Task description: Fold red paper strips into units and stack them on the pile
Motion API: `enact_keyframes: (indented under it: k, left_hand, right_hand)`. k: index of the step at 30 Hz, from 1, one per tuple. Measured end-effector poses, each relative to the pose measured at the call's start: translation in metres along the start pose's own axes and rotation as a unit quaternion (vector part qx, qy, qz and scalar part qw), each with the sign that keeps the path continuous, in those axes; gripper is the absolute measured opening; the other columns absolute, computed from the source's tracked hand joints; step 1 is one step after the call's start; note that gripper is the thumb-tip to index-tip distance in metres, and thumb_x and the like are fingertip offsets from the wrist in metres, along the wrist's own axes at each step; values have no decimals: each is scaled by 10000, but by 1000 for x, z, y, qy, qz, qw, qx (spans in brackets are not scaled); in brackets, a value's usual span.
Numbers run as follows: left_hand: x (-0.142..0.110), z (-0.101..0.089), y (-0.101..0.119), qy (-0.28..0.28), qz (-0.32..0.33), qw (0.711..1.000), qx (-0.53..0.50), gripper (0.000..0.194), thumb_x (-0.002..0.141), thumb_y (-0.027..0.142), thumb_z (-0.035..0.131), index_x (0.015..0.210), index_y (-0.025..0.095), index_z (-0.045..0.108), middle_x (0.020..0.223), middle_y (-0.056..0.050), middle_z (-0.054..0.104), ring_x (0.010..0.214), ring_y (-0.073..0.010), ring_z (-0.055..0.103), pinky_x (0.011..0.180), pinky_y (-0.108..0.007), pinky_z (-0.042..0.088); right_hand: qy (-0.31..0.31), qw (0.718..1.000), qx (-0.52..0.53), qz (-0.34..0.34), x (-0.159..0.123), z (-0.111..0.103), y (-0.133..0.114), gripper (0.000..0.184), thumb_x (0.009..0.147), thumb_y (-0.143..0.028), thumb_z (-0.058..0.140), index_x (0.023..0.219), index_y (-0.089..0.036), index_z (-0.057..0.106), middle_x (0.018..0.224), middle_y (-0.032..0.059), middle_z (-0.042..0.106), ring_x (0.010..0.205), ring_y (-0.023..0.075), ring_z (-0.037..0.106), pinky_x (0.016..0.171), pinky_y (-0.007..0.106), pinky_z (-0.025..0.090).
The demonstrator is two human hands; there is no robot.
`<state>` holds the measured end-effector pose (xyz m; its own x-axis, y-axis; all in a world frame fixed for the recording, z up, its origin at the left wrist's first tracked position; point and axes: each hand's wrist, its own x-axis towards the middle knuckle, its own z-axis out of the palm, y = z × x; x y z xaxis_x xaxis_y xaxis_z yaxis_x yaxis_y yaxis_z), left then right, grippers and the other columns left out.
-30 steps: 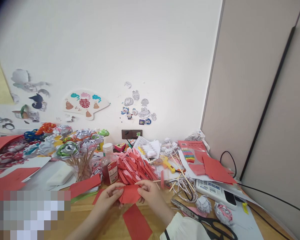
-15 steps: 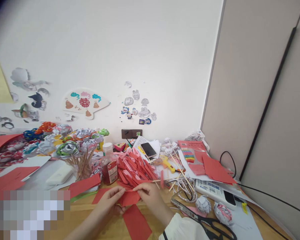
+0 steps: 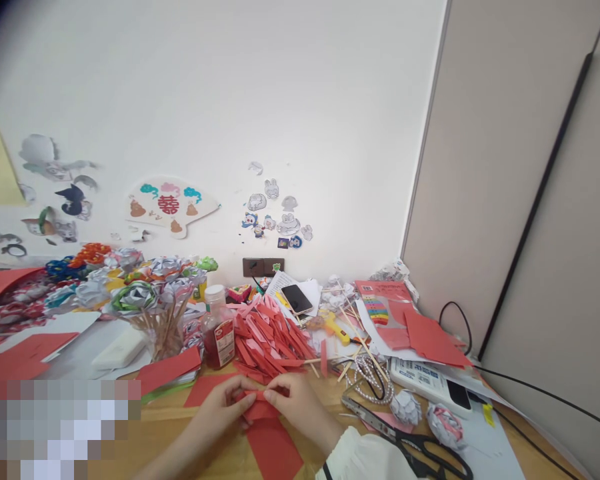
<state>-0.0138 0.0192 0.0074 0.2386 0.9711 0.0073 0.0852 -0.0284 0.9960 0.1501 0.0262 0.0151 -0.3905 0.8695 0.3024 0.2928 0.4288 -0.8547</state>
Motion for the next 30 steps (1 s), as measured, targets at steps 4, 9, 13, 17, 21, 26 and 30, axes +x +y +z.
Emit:
enact_keyframes:
  k: [4,9,13,17,21,26,30]
  left_hand:
    - [0,0,2,6,3,1000,7,303,587,418,620,664,150,502,447,69,517,369,-94,498,402,-208,403]
    - [-3,3,9,24,-25,999,-2,320,533,423,648,631,160,494,407,70,529,355,-102,516,396,-200,391]
    - [-6,5,12,21,-68,997,-17,350,539,464,629,664,164,499,407,48,562,374,-119,543,399,-204,396]
    - [-5,4,8,30,-68,997,-15,363,557,499,599,650,158,514,399,36,568,375,-121,540,413,-215,408]
    - [-2,5,5,33,-39,999,17,368,556,514,585,600,155,519,393,34,559,368,-128,528,412,-229,407]
    - [-4,7,6,20,-20,999,46,344,571,493,577,584,152,529,421,36,549,391,-139,538,429,-243,419]
    - [-4,8,5,12,-16,998,57,351,579,507,565,577,159,522,414,29,556,398,-142,540,436,-239,416]
  right_hand:
    - [1,1000,23,10,1,1,3,174,714,-276,546,716,-129,638,675,24,607,635,139,523,575,215,383]
    - [4,998,54,21,2,3,9,136,693,-247,558,677,-131,625,628,11,585,605,128,506,555,208,372]
    - [17,999,49,14,2,3,8,128,696,-237,551,663,-132,616,614,3,570,592,120,494,547,204,361]
    - [19,999,39,14,1,2,6,129,696,-238,548,657,-135,615,609,1,562,594,121,489,542,203,362]
    - [10,999,36,14,1,4,9,158,710,-269,536,695,-134,617,643,11,575,616,128,501,555,206,371]
    - [4,999,35,6,0,9,9,182,726,-296,534,699,-134,611,639,9,571,619,126,500,555,201,365]
    - [8,1000,3,0,0,7,5,176,723,-286,540,648,-141,606,592,-9,544,579,114,470,529,196,340]
